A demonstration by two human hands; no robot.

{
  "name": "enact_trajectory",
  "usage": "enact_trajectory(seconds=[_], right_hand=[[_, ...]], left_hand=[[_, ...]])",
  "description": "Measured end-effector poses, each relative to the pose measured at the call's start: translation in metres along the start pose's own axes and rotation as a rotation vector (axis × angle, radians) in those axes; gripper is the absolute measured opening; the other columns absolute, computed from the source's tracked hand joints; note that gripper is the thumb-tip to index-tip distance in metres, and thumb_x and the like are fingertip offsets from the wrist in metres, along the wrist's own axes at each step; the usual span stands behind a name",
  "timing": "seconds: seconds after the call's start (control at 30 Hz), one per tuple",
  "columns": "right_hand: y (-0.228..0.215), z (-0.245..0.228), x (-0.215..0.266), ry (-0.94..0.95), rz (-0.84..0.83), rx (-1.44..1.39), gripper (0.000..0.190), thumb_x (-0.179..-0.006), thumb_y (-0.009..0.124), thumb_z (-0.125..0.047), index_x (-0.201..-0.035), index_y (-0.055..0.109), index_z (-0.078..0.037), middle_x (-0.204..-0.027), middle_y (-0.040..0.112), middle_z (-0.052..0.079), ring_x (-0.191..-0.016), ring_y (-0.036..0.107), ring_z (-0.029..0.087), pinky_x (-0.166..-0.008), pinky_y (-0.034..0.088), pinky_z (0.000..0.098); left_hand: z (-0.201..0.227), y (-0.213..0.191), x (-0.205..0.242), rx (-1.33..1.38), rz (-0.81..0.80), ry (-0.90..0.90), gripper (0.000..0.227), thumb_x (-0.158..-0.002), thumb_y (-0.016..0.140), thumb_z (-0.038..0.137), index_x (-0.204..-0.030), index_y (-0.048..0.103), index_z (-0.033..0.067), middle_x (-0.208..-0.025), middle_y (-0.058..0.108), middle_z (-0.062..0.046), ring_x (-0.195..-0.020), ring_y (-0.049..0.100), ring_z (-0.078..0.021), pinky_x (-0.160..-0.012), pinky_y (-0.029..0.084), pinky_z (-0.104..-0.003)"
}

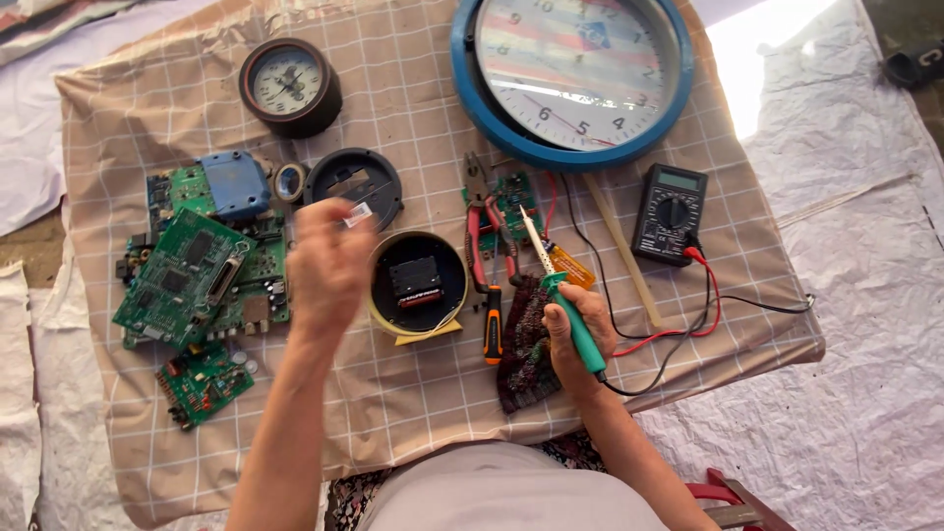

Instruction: The person uses a soldering iron to work on a small black electronic component held in a yellow stand. They repeatedly apply the hot tip to the component and wipe the soldering iron tip on a wire sponge to clean it.

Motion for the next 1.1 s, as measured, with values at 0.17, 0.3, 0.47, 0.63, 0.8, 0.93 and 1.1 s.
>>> enact_trajectory(seconds=[0.17, 0.3, 0.47, 0.63, 0.8, 0.93, 1.1], right_hand=[[0.005, 0.001, 0.001, 0.031, -0.008, -0.013, 0.023, -0.096, 0.074, -0.007, -0.113, 0.070, 0.009, -0.080, 0.064, 0.014, -0.061, 0.070, 0.020, -0.060, 0.059, 0.0316], [-0.001, 0.015, 0.006, 0.051, -0.010, 0.009, 0.022, -0.099, 0.069, -0.003, -0.114, 0.067, 0.012, -0.073, 0.064, 0.015, -0.058, 0.069, 0.020, -0.059, 0.058, 0.0317], [0.005, -0.001, -0.006, 0.073, -0.042, 0.057, 0.021, -0.103, 0.065, -0.005, -0.117, 0.065, 0.010, -0.067, 0.063, 0.013, -0.056, 0.066, 0.019, -0.060, 0.057, 0.0307], [0.007, 0.000, -0.023, 0.096, -0.043, 0.055, 0.024, -0.103, 0.066, -0.006, -0.119, 0.064, 0.012, -0.066, 0.063, 0.016, -0.056, 0.066, 0.019, -0.059, 0.056, 0.0309], [0.015, 0.004, -0.031, 0.121, -0.063, 0.095, 0.020, -0.104, 0.066, -0.005, -0.118, 0.065, 0.009, -0.061, 0.061, 0.017, -0.054, 0.065, 0.019, -0.058, 0.054, 0.0296], [0.019, -0.005, -0.035, 0.136, -0.082, 0.171, 0.018, -0.102, 0.070, -0.003, -0.115, 0.068, 0.009, -0.059, 0.061, 0.017, -0.053, 0.064, 0.020, -0.058, 0.055, 0.0299], [0.018, -0.010, -0.039, 0.131, -0.122, 0.255, 0.015, -0.100, 0.073, 0.000, -0.111, 0.069, 0.010, -0.057, 0.061, 0.019, -0.051, 0.064, 0.022, -0.057, 0.053, 0.0314]], left_hand=[[-0.111, -0.043, 0.071, 0.102, 0.259, -0.081, 0.026, -0.106, 0.044, 0.040, -0.112, 0.058, 0.0181, -0.096, 0.062, -0.011, -0.086, 0.066, -0.0288, -0.089, 0.052, -0.042], [-0.156, -0.006, 0.127, 0.057, 0.236, -0.029, 0.024, -0.108, 0.043, 0.025, -0.112, 0.063, 0.0130, -0.098, 0.068, -0.016, -0.091, 0.068, -0.0396, -0.086, 0.053, -0.045], [-0.149, -0.010, 0.133, 0.155, 0.286, 0.042, 0.021, -0.106, 0.054, 0.022, -0.116, 0.068, 0.0110, -0.077, 0.062, -0.012, -0.071, 0.065, -0.0291, -0.070, 0.054, -0.036], [-0.142, -0.014, 0.127, 0.221, 0.282, 0.023, 0.022, -0.105, 0.057, 0.025, -0.115, 0.071, 0.0106, -0.065, 0.056, -0.012, -0.061, 0.061, -0.0273, -0.063, 0.053, -0.037], [-0.149, -0.012, 0.130, 0.235, 0.315, 0.028, 0.018, -0.103, 0.062, 0.023, -0.111, 0.074, 0.0123, -0.066, 0.060, -0.009, -0.061, 0.063, -0.0259, -0.062, 0.054, -0.034], [-0.139, -0.020, 0.124, 0.253, 0.292, 0.011, 0.017, -0.103, 0.062, 0.023, -0.108, 0.073, 0.0111, -0.060, 0.052, -0.009, -0.054, 0.056, -0.0262, -0.058, 0.051, -0.037], [-0.142, -0.018, 0.124, 0.264, 0.277, 0.000, 0.015, -0.102, 0.066, 0.022, -0.108, 0.073, 0.0117, -0.058, 0.048, -0.006, -0.052, 0.053, -0.0227, -0.055, 0.049, -0.034]])
Point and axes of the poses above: each hand's wrist, its own x-axis away from the middle knuckle, its own y-axis out of the palm, z = x × y, the point moved 9 cm from there along -x, towards the middle knuckle
